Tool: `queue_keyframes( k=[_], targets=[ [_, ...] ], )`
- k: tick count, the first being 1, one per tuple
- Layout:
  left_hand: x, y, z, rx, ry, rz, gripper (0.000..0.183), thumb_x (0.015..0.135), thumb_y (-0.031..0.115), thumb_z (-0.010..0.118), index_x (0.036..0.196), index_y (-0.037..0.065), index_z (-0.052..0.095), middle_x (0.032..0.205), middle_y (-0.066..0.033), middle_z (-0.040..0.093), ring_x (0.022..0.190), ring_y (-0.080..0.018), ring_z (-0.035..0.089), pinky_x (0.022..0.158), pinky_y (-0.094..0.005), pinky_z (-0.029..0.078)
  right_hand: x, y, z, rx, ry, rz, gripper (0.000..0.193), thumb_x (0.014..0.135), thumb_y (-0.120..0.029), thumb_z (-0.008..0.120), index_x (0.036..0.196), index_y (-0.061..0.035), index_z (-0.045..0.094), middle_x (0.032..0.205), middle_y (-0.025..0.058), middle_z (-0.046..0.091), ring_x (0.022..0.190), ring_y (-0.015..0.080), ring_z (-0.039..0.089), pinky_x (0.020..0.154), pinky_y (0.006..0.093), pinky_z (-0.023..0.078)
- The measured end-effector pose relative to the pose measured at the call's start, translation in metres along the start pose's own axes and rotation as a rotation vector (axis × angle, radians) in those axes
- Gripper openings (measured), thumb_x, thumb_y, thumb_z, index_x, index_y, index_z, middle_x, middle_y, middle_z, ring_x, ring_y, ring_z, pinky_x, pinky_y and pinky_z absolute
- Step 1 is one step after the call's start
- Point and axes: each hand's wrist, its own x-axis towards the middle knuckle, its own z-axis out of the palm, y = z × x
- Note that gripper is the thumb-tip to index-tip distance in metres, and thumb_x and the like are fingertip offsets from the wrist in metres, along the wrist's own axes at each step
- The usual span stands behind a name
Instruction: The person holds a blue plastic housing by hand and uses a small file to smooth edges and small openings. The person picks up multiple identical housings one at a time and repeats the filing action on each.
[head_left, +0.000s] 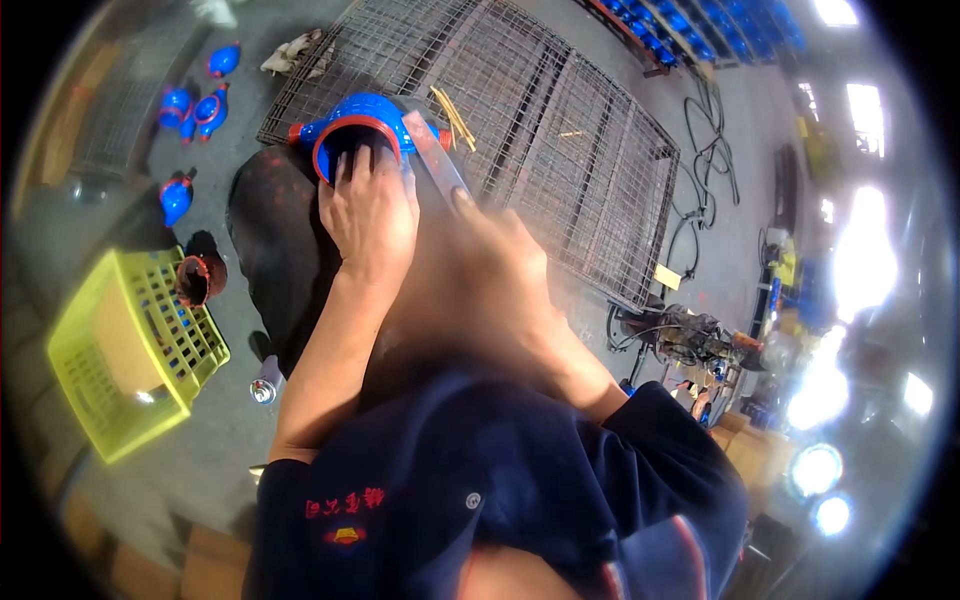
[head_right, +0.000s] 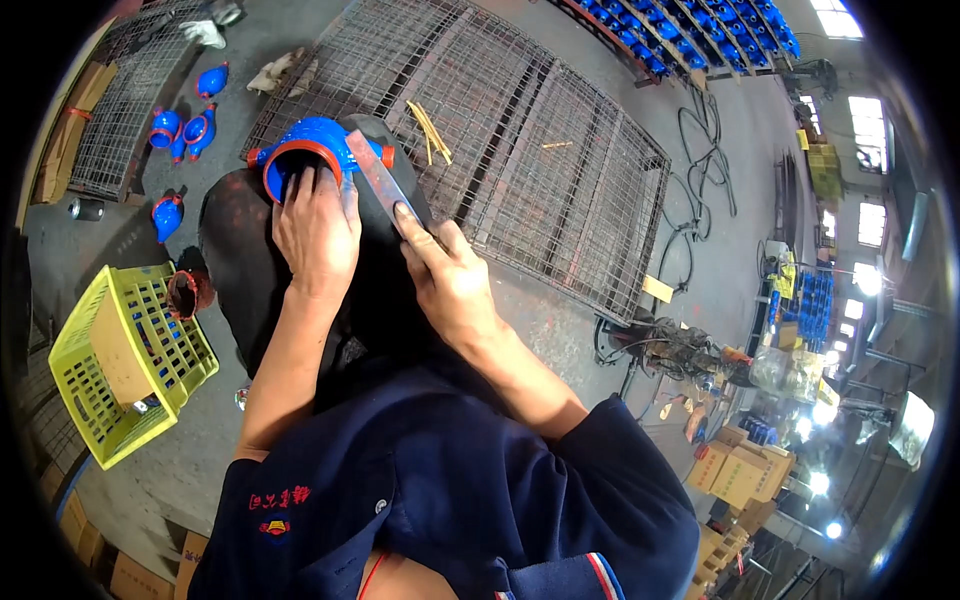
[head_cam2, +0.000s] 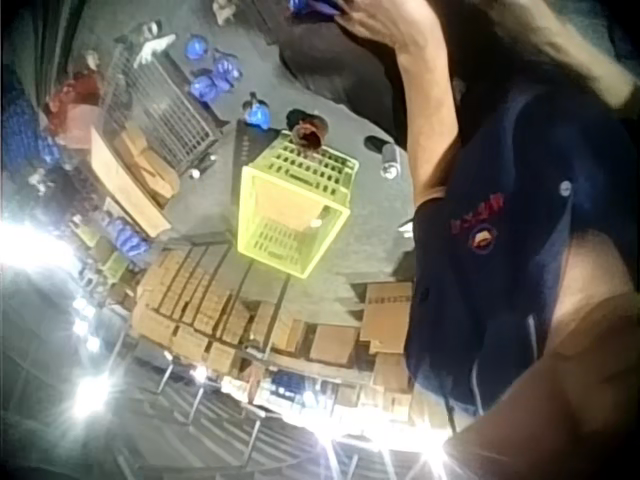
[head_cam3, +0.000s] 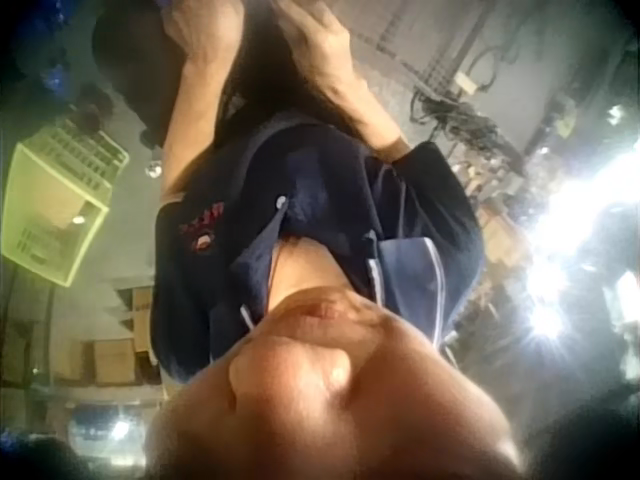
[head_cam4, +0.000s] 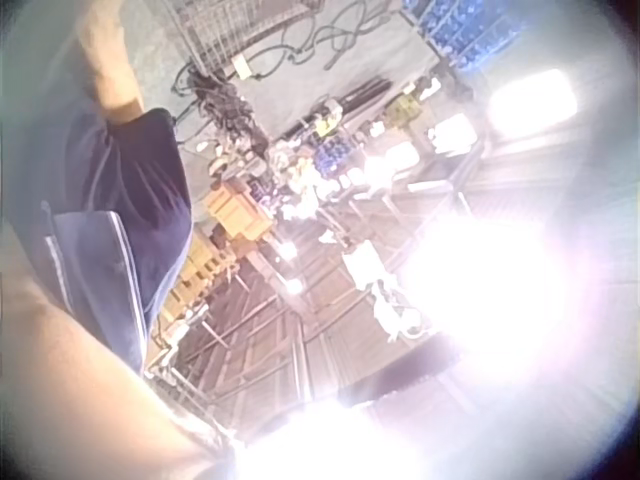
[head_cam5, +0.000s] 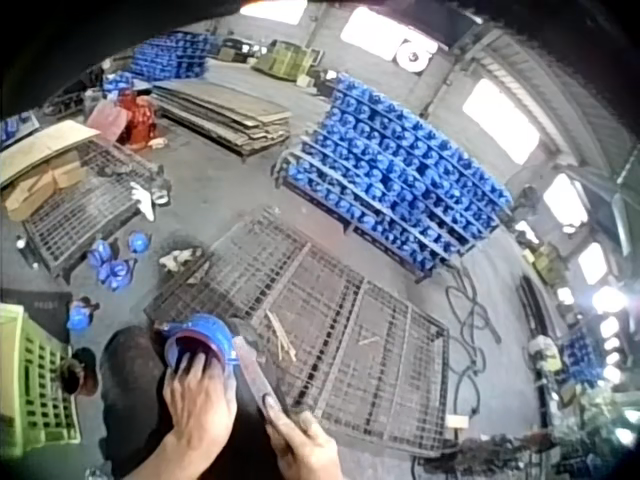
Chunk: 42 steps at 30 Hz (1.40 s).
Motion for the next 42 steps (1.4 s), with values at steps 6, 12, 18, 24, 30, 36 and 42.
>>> queue_keyframes(
  k=[6,12,18,24,30,36,42],
  targets=[
    [0.004,-0.001,0.004,0.061,0.017,-0.009,0.026,0.083,0.018,0.07,0.103,0.003,0.065,0.104,-0.0124,0.064,0.104,-0.0327,0.062,0.088,-0.0485,0.047,-0.002,-0.007,-0.009,0.029,-0.012,0.039,0.048,0.085,0.002,0.069,0.131,-0.0127,0.064,0.087,0.0129,0.055,0.066,0.0291,0.061,0.059,0.039,0.051],
    [0.007,-0.002,0.006,0.087,0.045,0.006,0.017,0.084,0.019,0.07,0.095,0.006,0.066,0.098,-0.0083,0.065,0.1,-0.0291,0.063,0.085,-0.0518,0.046,-0.009,-0.004,-0.012,0.078,-0.028,0.098,0.044,0.087,0.0,0.068,0.129,-0.0113,0.064,0.085,0.0126,0.055,0.063,0.0291,0.06,0.057,0.0391,0.052],
    [0.004,0.002,-0.001,0.075,-0.062,-0.019,0.029,0.086,0.019,0.069,0.109,0.001,0.066,0.115,-0.0145,0.066,0.109,-0.0341,0.061,0.095,-0.0507,0.044,-0.005,-0.007,-0.018,-0.043,-0.051,0.013,0.044,0.087,-0.001,0.068,0.13,-0.0126,0.064,0.086,0.0129,0.056,0.064,0.0302,0.061,0.059,0.0398,0.052],
    [0.008,-0.001,0.001,0.051,-0.045,0.002,0.024,0.087,0.02,0.067,0.102,0.002,0.066,0.107,-0.0139,0.065,0.108,-0.0351,0.06,0.091,-0.0518,0.045,-0.001,-0.002,-0.014,-0.067,-0.102,0.031,0.044,0.087,0.0,0.067,0.129,-0.0116,0.064,0.085,0.0132,0.056,0.065,0.0302,0.062,0.058,0.0396,0.052],
    [0.005,-0.002,0.002,0.062,-0.076,-0.001,0.024,0.088,0.021,0.066,0.103,0.002,0.066,0.108,-0.0141,0.065,0.108,-0.0352,0.06,0.092,-0.0526,0.044,0.006,-0.002,-0.01,-0.087,-0.082,0.034,0.045,0.087,0.001,0.066,0.13,-0.012,0.064,0.082,0.013,0.053,0.065,0.0298,0.061,0.058,0.0394,0.052],
    [0.001,-0.004,0.002,0.066,-0.067,0.002,0.024,0.088,0.02,0.066,0.104,0.002,0.065,0.109,-0.0142,0.065,0.108,-0.0355,0.06,0.093,-0.0533,0.044,-0.004,0.005,-0.001,-0.056,-0.063,-0.021,0.046,0.087,0.001,0.067,0.131,-0.0111,0.063,0.085,0.0138,0.054,0.063,0.0317,0.061,0.056,0.0409,0.052],
    [0.003,-0.005,-0.003,0.042,-0.122,-0.036,0.027,0.089,0.022,0.065,0.106,0.001,0.065,0.112,-0.0148,0.065,0.112,-0.0346,0.059,0.095,-0.0544,0.043,-0.005,-0.013,-0.004,0.069,0.025,0.019,0.042,0.089,-0.004,0.066,0.13,-0.0109,0.063,0.086,0.0139,0.055,0.064,0.032,0.059,0.057,0.041,0.051]
  ],
)
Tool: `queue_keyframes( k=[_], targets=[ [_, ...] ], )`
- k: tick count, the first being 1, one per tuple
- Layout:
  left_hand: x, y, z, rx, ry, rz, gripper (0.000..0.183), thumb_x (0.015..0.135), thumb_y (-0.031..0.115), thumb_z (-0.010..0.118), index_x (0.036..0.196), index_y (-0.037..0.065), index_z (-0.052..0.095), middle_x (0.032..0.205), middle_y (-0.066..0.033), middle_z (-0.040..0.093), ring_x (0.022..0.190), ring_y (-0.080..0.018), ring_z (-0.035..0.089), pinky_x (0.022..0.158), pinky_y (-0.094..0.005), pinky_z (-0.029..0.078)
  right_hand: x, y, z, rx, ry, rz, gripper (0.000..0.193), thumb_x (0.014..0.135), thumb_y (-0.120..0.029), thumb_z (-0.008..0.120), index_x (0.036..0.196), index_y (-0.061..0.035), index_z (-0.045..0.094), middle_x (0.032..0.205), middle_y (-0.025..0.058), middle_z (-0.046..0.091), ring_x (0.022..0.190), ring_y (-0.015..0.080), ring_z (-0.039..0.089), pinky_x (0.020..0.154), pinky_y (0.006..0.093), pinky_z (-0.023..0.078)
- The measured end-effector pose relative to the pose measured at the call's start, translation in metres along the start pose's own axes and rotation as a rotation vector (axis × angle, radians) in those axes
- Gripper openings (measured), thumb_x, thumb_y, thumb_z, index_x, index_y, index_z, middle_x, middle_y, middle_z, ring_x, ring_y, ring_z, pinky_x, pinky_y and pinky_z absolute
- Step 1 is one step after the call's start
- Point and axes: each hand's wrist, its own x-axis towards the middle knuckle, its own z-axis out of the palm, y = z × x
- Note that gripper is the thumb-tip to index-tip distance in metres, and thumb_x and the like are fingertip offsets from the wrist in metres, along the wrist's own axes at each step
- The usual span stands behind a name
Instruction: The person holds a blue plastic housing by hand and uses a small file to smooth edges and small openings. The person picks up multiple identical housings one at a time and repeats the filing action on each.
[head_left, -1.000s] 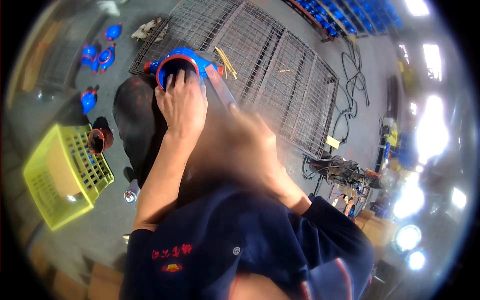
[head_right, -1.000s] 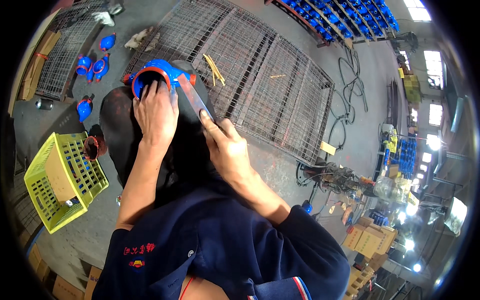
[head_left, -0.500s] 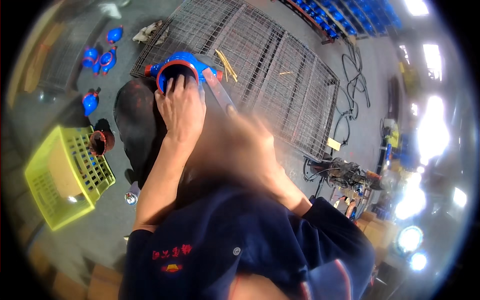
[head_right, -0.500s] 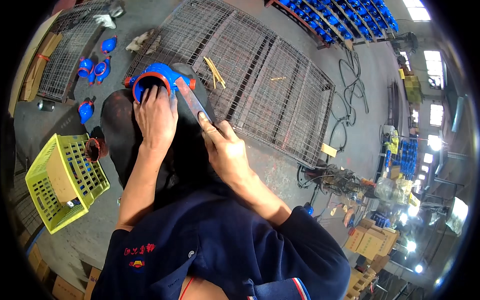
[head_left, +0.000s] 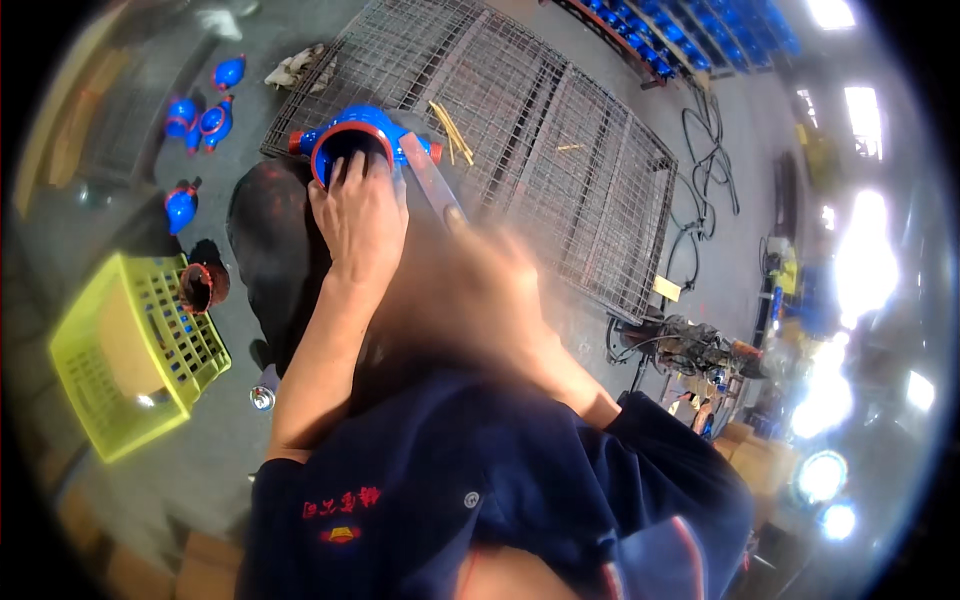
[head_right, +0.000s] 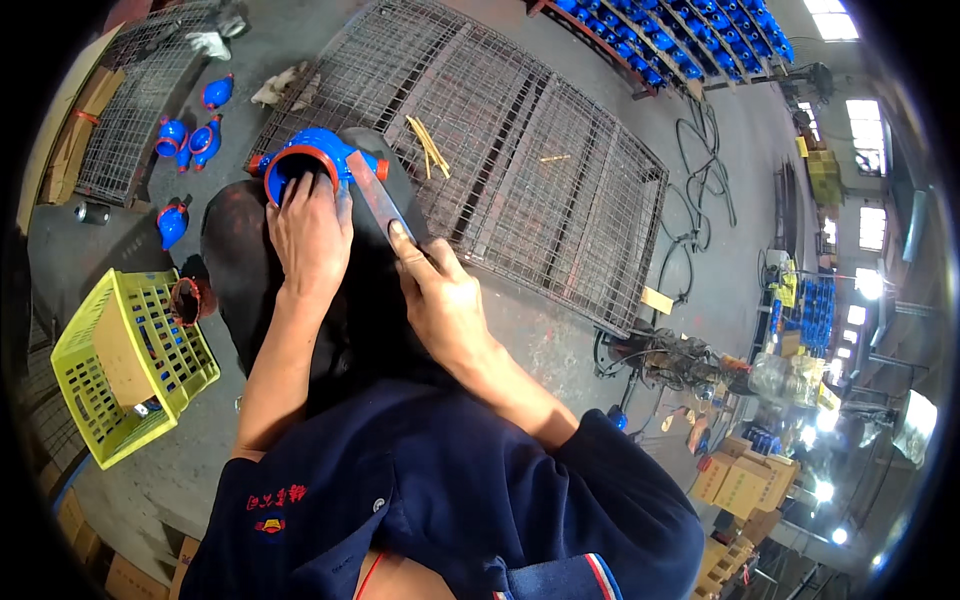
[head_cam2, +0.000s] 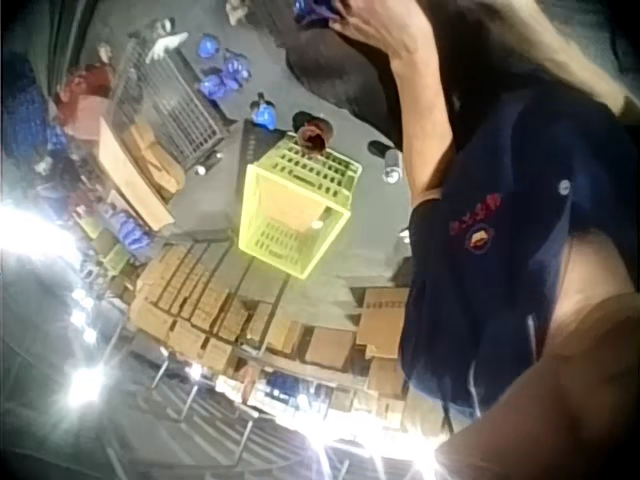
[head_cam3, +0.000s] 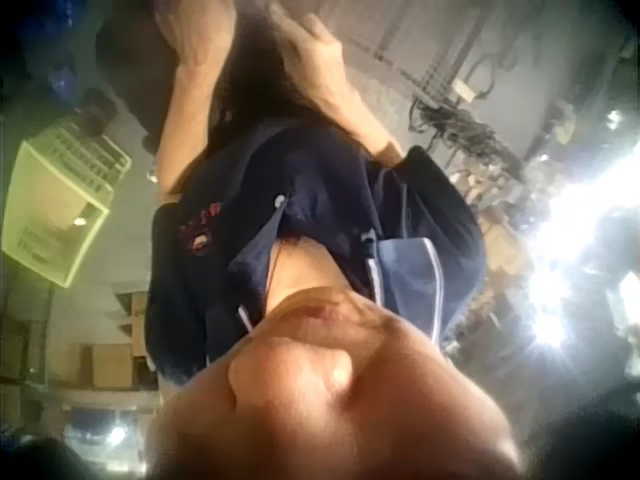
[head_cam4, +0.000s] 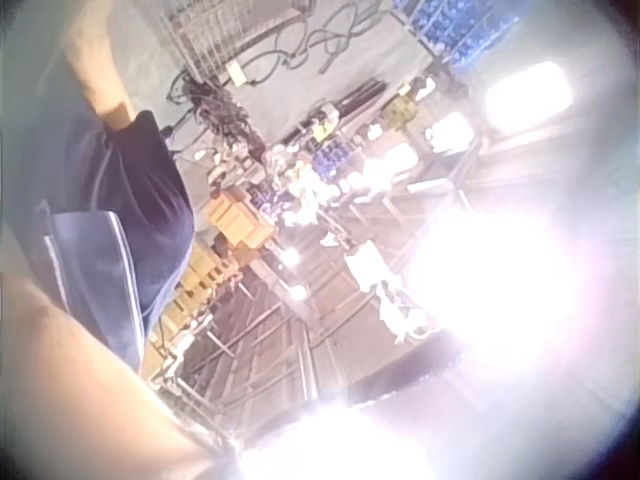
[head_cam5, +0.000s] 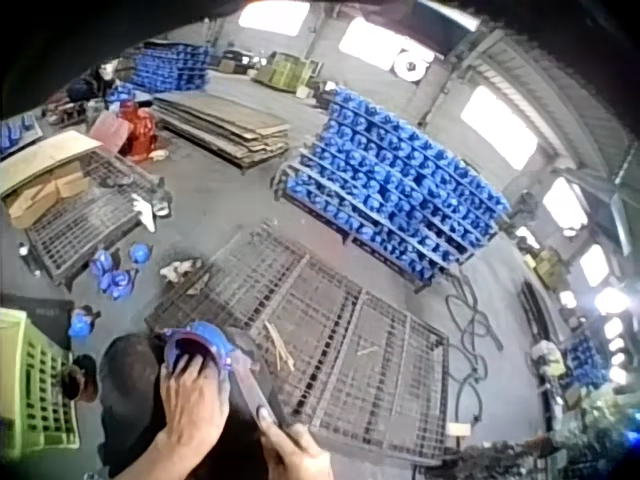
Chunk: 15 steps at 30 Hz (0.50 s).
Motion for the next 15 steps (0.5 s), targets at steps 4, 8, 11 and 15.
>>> queue_keyframes(
  k=[4,8,11,15],
  targets=[
    [0.0,0.003,0.001,-0.034,0.035,0.033,0.028,0.09,0.022,0.064,0.106,-0.001,0.065,0.111,-0.0163,0.065,0.111,-0.0358,0.058,0.097,-0.0526,0.042,0.022,0.019,0.007,-0.171,-0.068,-0.028,0.04,0.09,-0.005,0.067,0.129,-0.0096,0.064,0.085,0.0145,0.056,0.066,0.0319,0.059,0.061,0.0388,0.051],
    [-0.004,-0.008,0.009,-0.055,0.141,0.077,0.022,0.089,0.019,0.065,0.101,0.001,0.065,0.103,-0.0137,0.065,0.103,-0.0341,0.06,0.092,-0.0512,0.043,0.032,0.01,-0.01,0.003,0.029,0.08,0.042,0.09,-0.007,0.07,0.131,-0.0092,0.064,0.08,0.007,0.058,0.065,0.0175,0.056,0.061,0.0307,0.048],
    [-0.003,-0.011,0.012,-0.036,0.23,0.128,0.019,0.087,0.019,0.067,0.095,0.003,0.065,0.096,-0.0112,0.064,0.098,-0.0324,0.06,0.087,-0.0507,0.043,0.035,0.019,-0.027,0.484,0.136,0.42,0.043,0.094,-0.011,0.068,0.137,-0.0102,0.059,0.084,0.0008,0.06,0.058,0.0082,0.051,0.053,0.0234,0.043],
    [0.001,-0.01,0.02,-0.296,0.194,0.08,0.033,0.089,0.034,0.066,0.087,0.001,0.065,0.085,-0.0181,0.065,0.083,-0.0402,0.062,0.077,-0.0484,0.047,0.025,0.055,-0.068,0.677,0.278,0.699,0.055,0.096,-0.011,0.064,0.148,-0.0076,0.043,0.083,0.0045,0.059,0.054,0.0076,0.052,0.042,0.0232,0.04]
  ],
)
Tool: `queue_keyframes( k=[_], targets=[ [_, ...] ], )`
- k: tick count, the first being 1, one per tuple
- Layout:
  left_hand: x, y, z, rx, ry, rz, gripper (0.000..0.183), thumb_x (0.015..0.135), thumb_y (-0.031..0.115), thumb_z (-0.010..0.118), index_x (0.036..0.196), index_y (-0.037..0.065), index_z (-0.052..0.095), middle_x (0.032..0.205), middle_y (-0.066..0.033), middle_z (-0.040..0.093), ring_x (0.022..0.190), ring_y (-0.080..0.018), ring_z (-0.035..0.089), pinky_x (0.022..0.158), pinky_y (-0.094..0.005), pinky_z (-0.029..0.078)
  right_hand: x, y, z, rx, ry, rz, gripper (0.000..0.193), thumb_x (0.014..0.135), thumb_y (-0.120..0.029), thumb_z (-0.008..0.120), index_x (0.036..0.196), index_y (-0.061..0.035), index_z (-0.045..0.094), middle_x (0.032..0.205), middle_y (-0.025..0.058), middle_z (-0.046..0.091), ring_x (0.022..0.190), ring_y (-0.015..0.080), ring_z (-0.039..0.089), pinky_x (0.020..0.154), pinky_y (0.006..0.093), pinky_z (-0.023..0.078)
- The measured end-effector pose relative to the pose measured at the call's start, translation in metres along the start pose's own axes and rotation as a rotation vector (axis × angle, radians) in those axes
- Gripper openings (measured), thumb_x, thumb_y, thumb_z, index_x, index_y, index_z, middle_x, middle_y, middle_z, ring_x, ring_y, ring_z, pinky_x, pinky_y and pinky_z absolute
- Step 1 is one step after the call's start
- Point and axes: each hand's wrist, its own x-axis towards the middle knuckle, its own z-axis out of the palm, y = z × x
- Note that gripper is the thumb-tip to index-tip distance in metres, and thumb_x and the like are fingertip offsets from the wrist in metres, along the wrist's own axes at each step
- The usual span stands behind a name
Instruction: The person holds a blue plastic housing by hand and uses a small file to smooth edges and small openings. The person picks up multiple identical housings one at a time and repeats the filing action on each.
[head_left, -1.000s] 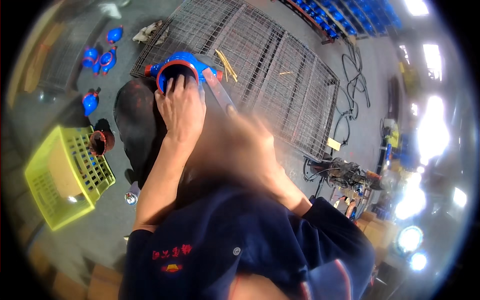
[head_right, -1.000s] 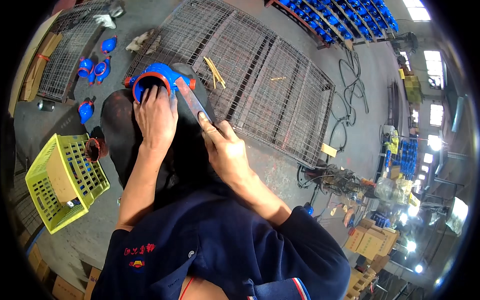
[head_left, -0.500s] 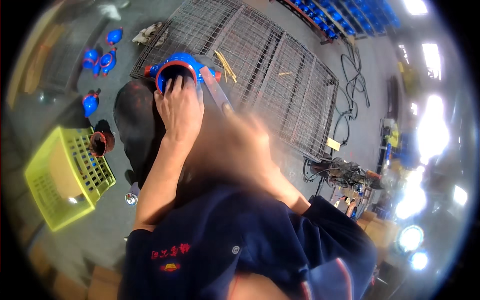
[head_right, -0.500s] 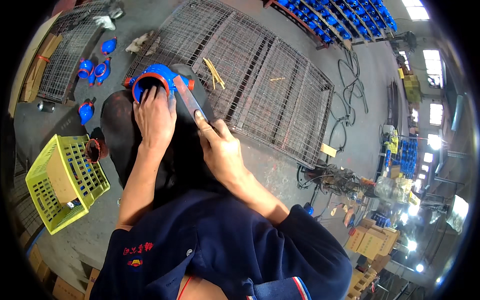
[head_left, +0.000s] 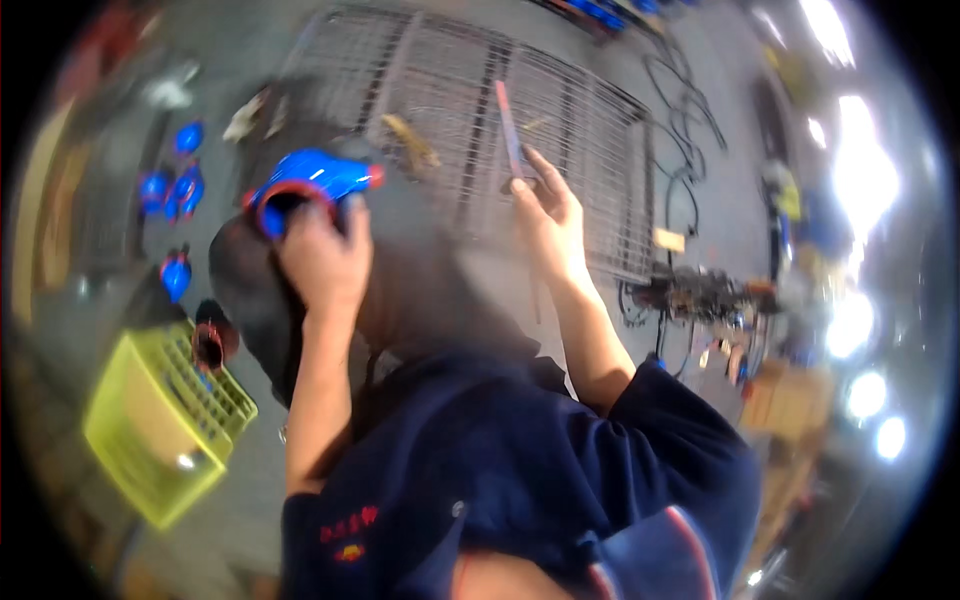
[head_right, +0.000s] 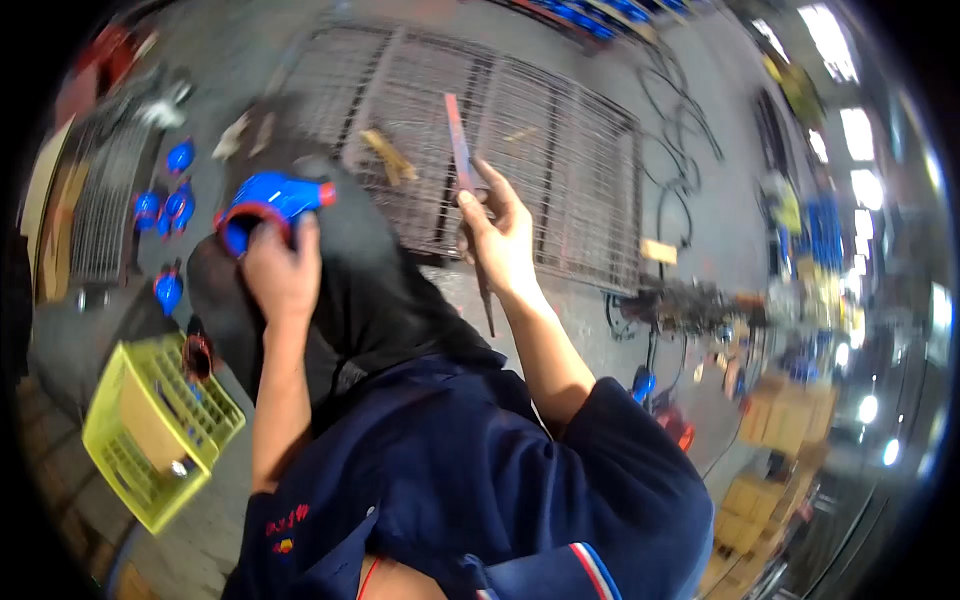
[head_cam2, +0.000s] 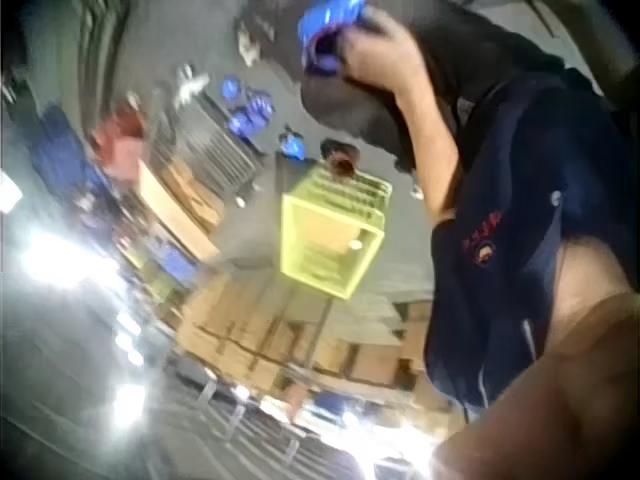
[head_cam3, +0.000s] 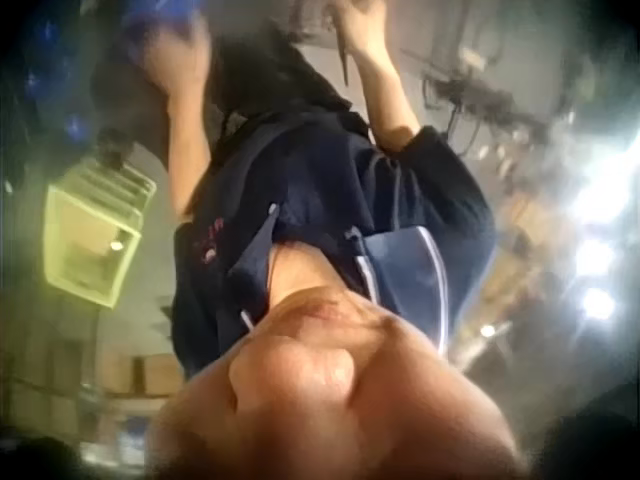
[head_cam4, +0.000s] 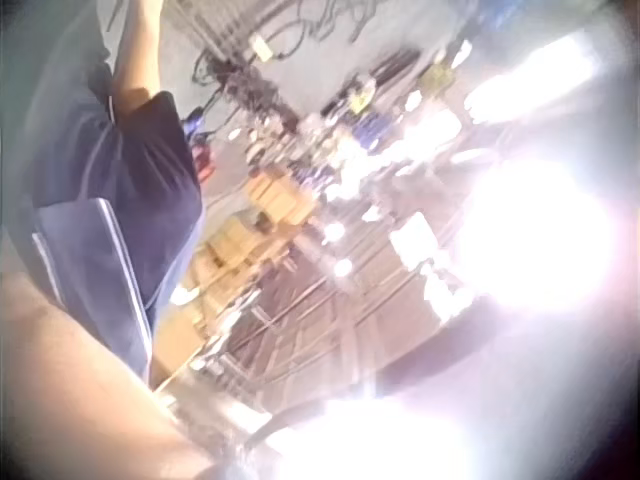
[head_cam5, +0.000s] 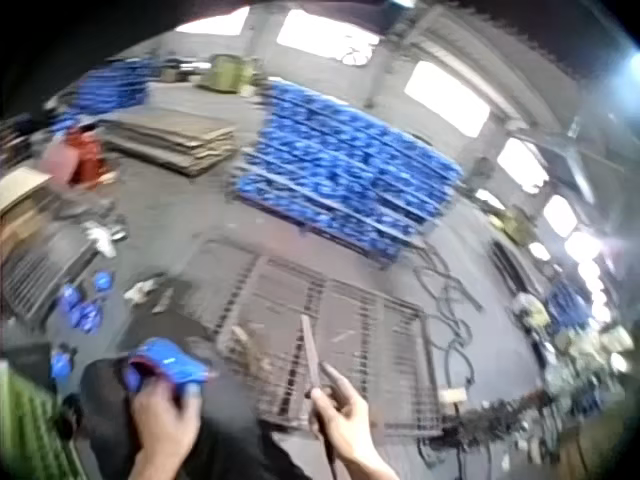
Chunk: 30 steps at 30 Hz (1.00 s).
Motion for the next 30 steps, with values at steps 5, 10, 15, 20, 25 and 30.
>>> queue_keyframes(
  k=[5,10,15,20,25,30],
  targets=[
    [0.017,-0.044,0.013,-0.282,0.07,-0.532,0.052,0.085,0.046,0.076,0.088,-0.006,0.075,0.085,-0.0183,0.074,0.073,-0.0203,0.062,0.076,-0.0406,0.05,0.016,0.03,-0.093,0.423,0.295,0.297,0.078,0.087,0.001,0.07,0.15,0.0083,0.026,0.09,0.0098,0.058,0.055,0.0113,0.052,0.043,0.0251,0.039],
    [0.018,-0.066,0.01,-0.616,0.093,-0.68,0.055,0.087,0.036,0.075,0.116,-0.008,0.064,0.123,-0.0157,0.057,0.115,-0.0245,0.052,0.103,-0.0488,0.041,-0.017,0.07,-0.207,0.769,0.675,0.169,0.028,0.092,-0.006,0.062,0.113,0.0103,0.053,0.084,0.0158,0.062,0.059,0.0175,0.057,0.048,0.0286,0.047],
    [0.026,-0.063,0.007,-0.917,0.063,-0.69,0.053,0.095,0.029,0.067,0.128,-0.011,0.055,0.134,-0.0189,0.053,0.124,-0.0306,0.052,0.1,-0.0454,0.047,-0.065,0.093,-0.297,0.827,0.902,0.071,0.04,0.103,-0.019,0.038,0.111,0.0164,0.054,0.088,0.0158,0.062,0.068,0.0196,0.059,0.058,0.0302,0.052],
    [0.038,-0.107,0.015,-0.976,-0.109,-0.646,0.059,0.095,0.032,0.067,0.137,-0.006,0.049,0.137,-0.0163,0.052,0.125,-0.0304,0.051,0.102,-0.0465,0.047,-0.071,0.122,-0.369,0.832,1.006,-0.005,0.042,0.105,-0.02,0.032,0.126,0.011,0.049,0.11,0.0198,0.067,0.071,0.0206,0.06,0.06,0.0314,0.053],
    [0.044,-0.165,0.02,-1.121,-0.211,-0.669,0.053,0.097,0.032,0.064,0.14,0.005,0.053,0.145,-0.0121,0.047,0.131,-0.0285,0.047,0.103,-0.0474,0.046,-0.004,0.143,-0.466,1.062,0.94,-0.21,0.046,0.107,-0.026,0.028,0.127,0.0075,0.052,0.105,0.0204,0.066,0.074,0.0238,0.06,0.062,0.0312,0.053],
    [0.042,-0.014,0.007,-1.077,-0.168,-0.718,0.062,0.089,0.029,0.071,0.14,0.001,0.049,0.137,-0.0192,0.054,0.124,-0.0347,0.053,0.111,-0.0538,0.038,0.062,0.126,-0.556,1.449,1.311,-0.601,0.049,0.107,-0.029,0.022,0.121,0.0064,0.053,0.108,0.024,0.065,0.084,0.031,0.066,0.073,0.0368,0.059]
  ],
)
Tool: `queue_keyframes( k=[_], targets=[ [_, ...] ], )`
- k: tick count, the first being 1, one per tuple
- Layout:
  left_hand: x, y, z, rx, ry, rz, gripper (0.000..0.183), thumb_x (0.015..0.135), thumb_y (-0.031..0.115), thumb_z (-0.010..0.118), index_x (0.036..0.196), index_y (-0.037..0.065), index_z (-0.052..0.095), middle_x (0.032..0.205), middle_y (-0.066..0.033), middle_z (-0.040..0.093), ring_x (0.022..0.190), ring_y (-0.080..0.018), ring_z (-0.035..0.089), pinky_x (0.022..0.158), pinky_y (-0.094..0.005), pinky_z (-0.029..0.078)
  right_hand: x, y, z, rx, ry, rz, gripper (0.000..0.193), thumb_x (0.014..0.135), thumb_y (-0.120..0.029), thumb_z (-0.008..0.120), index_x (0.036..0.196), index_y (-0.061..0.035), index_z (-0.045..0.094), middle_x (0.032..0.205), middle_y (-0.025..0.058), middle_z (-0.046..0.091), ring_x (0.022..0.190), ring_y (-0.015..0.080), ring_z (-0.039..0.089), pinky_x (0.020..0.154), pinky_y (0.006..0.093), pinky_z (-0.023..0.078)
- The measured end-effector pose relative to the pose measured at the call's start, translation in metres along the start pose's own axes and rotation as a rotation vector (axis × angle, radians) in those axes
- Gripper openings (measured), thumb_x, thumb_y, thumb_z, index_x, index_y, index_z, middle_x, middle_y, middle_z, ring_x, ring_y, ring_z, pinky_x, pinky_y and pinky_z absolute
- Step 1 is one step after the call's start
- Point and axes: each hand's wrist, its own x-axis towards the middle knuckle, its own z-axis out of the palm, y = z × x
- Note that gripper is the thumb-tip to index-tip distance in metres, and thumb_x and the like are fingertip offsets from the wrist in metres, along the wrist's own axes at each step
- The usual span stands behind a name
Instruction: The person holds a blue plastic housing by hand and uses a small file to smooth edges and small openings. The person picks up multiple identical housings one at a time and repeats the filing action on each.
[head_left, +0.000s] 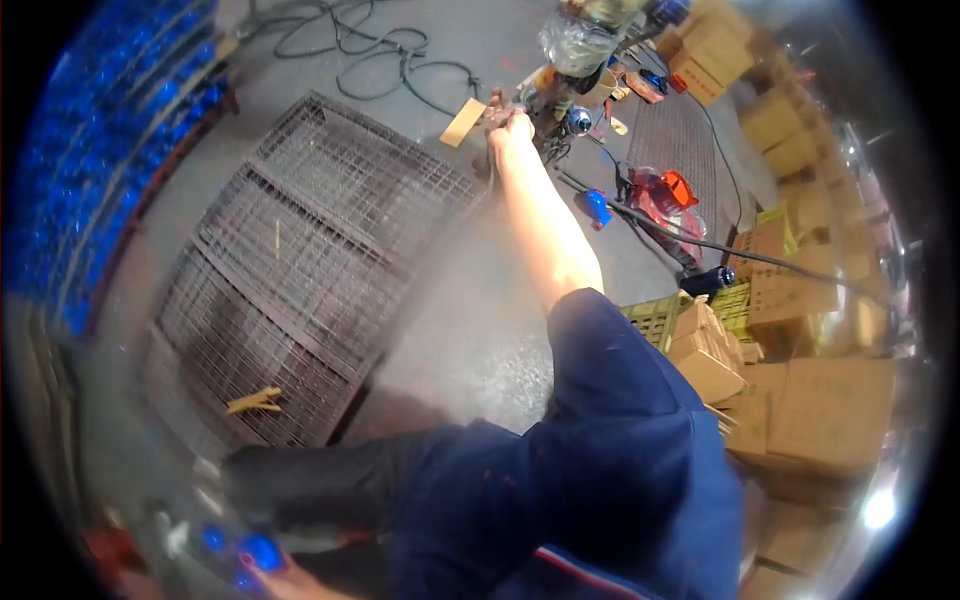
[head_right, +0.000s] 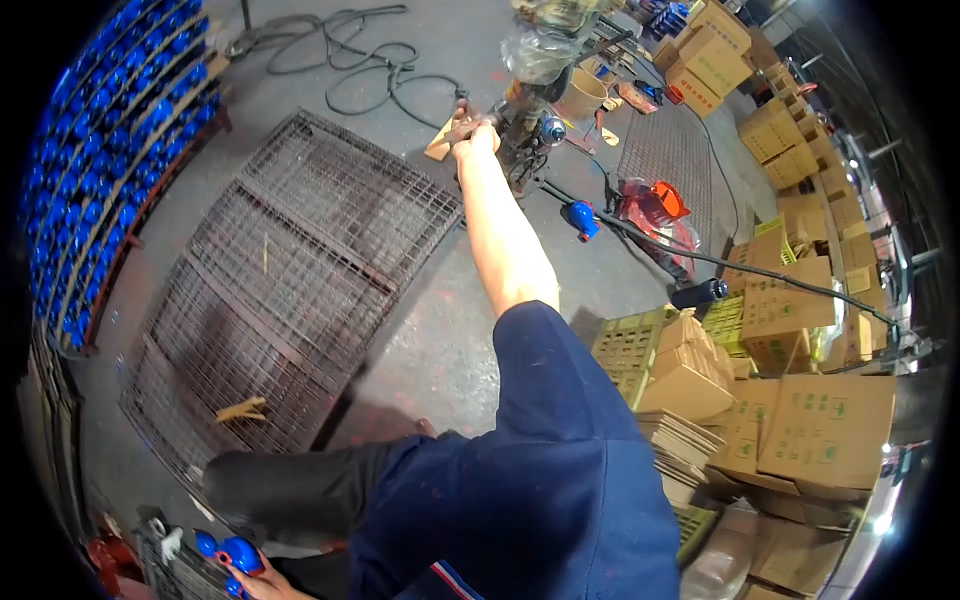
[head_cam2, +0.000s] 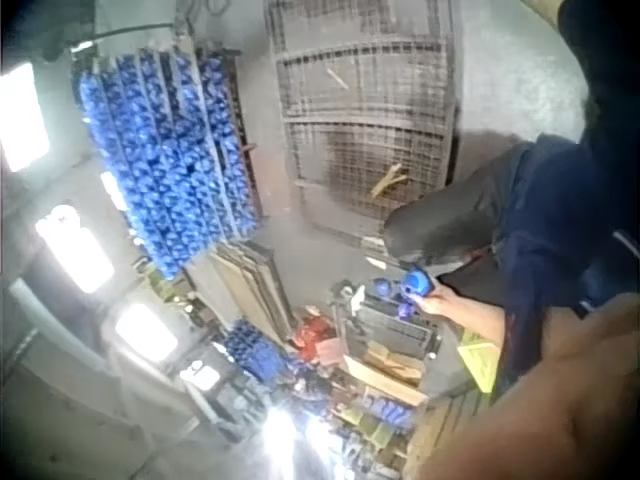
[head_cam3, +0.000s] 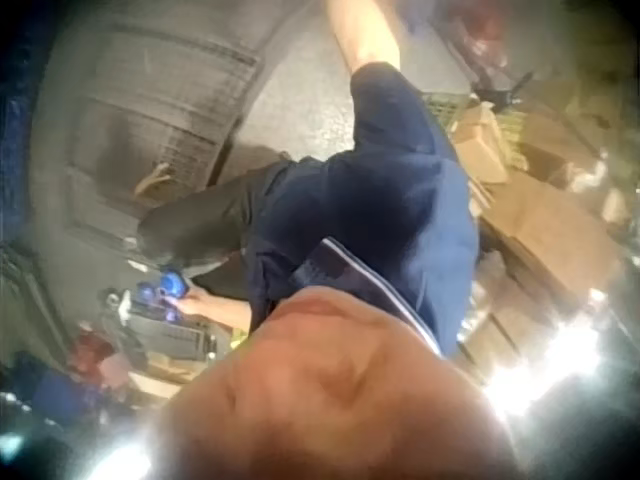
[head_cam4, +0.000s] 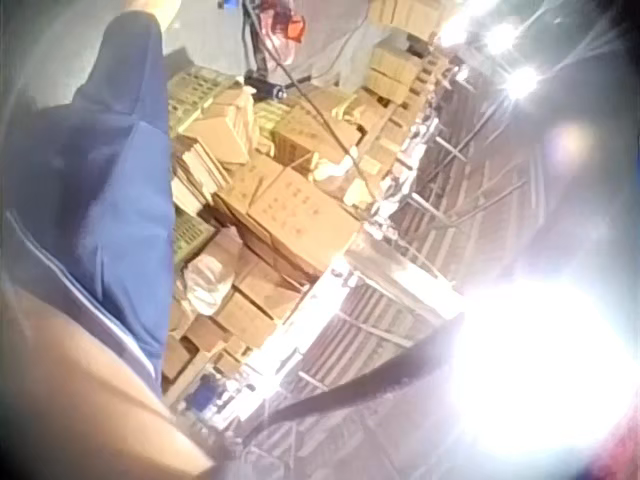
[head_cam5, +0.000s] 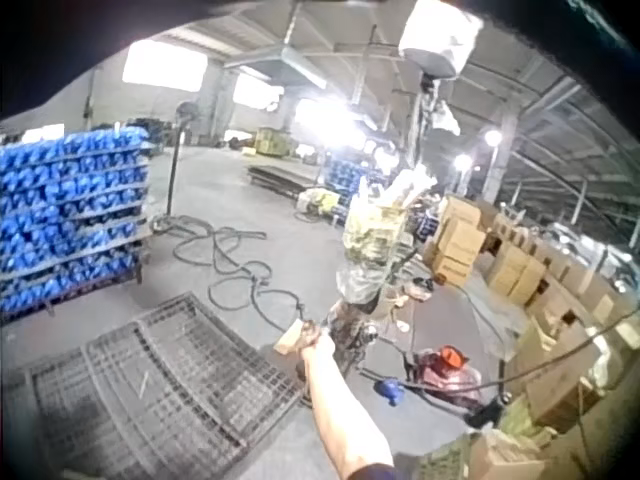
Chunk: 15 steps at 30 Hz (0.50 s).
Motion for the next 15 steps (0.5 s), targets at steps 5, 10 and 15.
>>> queue_keyframes(
  k=[5,10,15],
  targets=[
    [-0.012,0.003,0.025,0.18,0.004,0.113,0.045,0.097,0.026,0.064,0.132,0.0,0.056,0.132,-0.0159,0.057,0.114,-0.026,0.057,0.098,-0.041,0.048,0.032,0.008,0.044,0.444,0.011,0.025,0.045,0.106,-0.021,0.026,0.139,0.0069,0.037,0.123,0.0224,0.062,0.106,0.035,0.066,0.095,0.0452,0.057],
    [-0.015,-0.002,0.047,0.301,-0.003,0.155,0.036,0.096,0.023,0.064,0.123,0.0,0.06,0.119,-0.0139,0.059,0.104,-0.0254,0.059,0.092,-0.0394,0.052,0.04,0.013,0.052,0.548,-0.103,0.25,0.036,0.104,-0.012,0.024,0.114,0.0108,0.049,0.109,0.0214,0.065,0.097,0.0327,0.069,0.086,0.0427,0.062],
    [-0.019,-0.002,0.09,0.257,0.054,0.045,0.04,0.091,0.028,0.071,0.121,0.004,0.062,0.113,-0.0136,0.064,0.099,-0.0278,0.063,0.088,-0.0435,0.056,0.051,0.023,0.042,0.507,-0.072,0.166,0.036,0.107,-0.021,0.027,0.113,0.0075,0.048,0.108,0.0179,0.061,0.09,0.0326,0.068,0.08,0.0435,0.062]
  ],
)
